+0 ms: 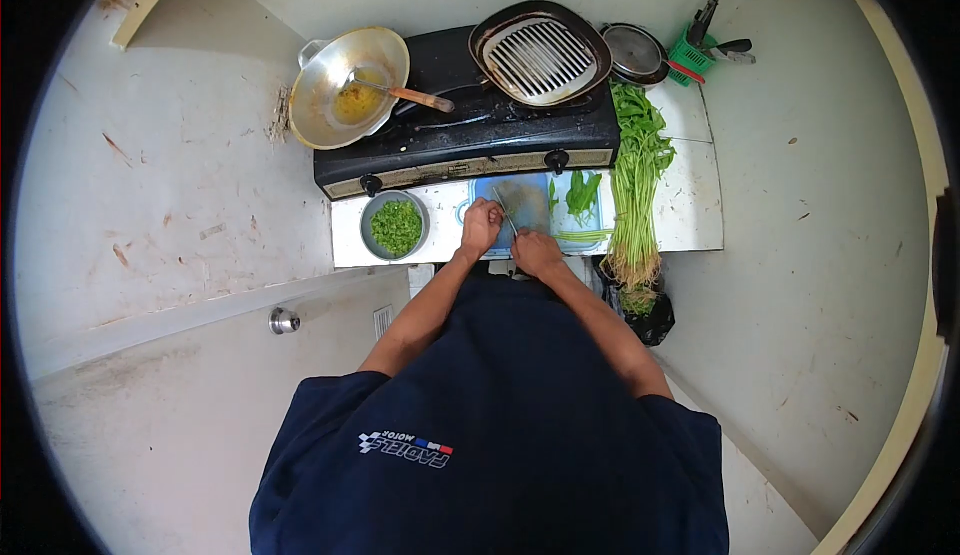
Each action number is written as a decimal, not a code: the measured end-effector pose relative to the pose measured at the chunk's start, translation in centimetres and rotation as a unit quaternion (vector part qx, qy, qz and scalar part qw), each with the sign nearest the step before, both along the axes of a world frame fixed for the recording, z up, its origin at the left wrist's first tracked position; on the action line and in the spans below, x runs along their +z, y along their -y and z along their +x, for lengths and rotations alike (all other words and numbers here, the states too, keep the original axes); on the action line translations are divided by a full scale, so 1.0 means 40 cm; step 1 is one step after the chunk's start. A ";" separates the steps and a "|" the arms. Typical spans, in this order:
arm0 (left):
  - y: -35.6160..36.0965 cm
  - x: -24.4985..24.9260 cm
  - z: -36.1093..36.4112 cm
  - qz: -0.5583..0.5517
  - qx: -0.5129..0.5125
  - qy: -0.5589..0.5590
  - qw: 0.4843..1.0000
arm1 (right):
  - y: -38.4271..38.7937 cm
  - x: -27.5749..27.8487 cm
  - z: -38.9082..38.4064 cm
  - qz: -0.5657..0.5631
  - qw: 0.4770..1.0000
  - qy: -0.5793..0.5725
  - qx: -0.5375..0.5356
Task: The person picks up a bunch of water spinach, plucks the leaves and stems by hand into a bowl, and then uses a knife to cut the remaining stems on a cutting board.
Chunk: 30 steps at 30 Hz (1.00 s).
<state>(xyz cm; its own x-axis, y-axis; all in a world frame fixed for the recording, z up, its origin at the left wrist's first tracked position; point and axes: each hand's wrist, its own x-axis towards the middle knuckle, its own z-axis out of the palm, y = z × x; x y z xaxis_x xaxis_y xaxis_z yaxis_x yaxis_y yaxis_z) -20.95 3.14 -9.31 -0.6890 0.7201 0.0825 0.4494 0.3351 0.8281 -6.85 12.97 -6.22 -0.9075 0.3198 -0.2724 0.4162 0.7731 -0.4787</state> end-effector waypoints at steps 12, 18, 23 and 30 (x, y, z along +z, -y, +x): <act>-0.001 0.012 0.005 -0.018 0.003 0.024 1.000 | 0.000 -0.009 0.012 -0.015 0.999 0.038 0.008; 0.009 0.006 -0.010 -0.027 -0.037 -0.020 0.999 | 0.000 0.004 -0.032 -0.002 0.999 0.037 0.003; 0.003 0.020 0.001 -0.033 -0.014 -0.007 0.999 | -0.003 -0.005 0.001 0.004 0.999 0.042 0.005; 0.006 0.024 0.007 -0.039 -0.010 -0.008 0.999 | 0.004 0.019 0.004 -0.002 1.000 0.022 0.007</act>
<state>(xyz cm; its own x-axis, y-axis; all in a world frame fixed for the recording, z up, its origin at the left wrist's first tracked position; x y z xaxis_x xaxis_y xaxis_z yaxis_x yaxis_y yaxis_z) -20.66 2.90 -8.36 -0.6733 0.7384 0.0375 0.4704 0.3886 0.7923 -6.69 12.81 -5.47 -0.8991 0.3060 -0.3130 0.4258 0.7776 -0.4626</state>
